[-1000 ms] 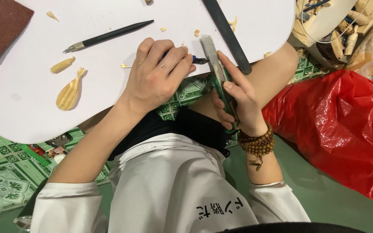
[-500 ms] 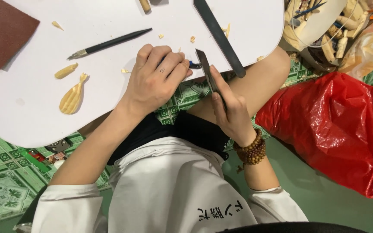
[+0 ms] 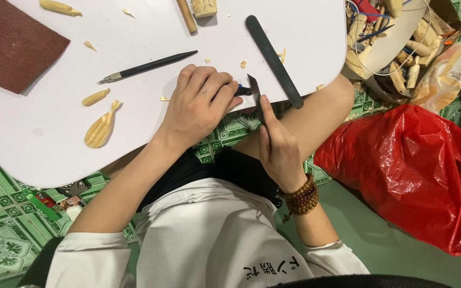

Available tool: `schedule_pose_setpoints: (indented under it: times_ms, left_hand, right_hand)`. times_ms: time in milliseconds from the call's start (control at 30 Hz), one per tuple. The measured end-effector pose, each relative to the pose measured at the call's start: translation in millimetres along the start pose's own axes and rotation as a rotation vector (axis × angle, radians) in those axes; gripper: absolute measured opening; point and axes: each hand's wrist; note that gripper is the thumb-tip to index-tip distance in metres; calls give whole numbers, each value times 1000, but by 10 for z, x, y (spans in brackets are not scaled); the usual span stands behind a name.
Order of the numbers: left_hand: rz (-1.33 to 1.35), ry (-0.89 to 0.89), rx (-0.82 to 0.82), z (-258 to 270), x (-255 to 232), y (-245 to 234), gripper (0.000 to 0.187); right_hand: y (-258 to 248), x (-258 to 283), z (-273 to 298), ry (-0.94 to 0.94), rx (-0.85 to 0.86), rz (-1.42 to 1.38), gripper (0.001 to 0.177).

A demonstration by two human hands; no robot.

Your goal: Carving and shaping small wooden fish figurines using pliers, a craft knife, and a file on a low work surface.

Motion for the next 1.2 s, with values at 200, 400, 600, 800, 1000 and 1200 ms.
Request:
schedule_pose_setpoints:
  times_ms: [200, 400, 600, 800, 1000, 1200]
  left_hand:
    - [2, -23, -4, -4, 0, -17, 35]
    - [-30, -8, -17, 17, -2, -3, 31]
    - [-62, 10, -36, -32, -9, -23, 30]
    - [-61, 20, -46, -51, -24, -59, 26]
    - [-73, 43, -60, -48, -45, -62, 25]
    - [-82, 61, -85, -35, -68, -31, 22]
  right_hand:
    - [32, 78, 2, 5, 3, 102, 52]
    - [-57, 270, -60, 101, 38, 106, 55]
    - [-187, 233, -137, 153, 76, -6, 56]
    - [-224, -307, -101, 238, 220, -330, 57]
    - [-280, -173, -211, 208, 254, -551, 59]
    - [-351, -346, -328, 423, 361, -1262, 59]
Point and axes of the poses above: each hand's wrist, its own z-axis away from the middle knuckle, its own y-axis out of the palm, x = y × z, and after that the axes turned 9 degrees about -z, right-handed
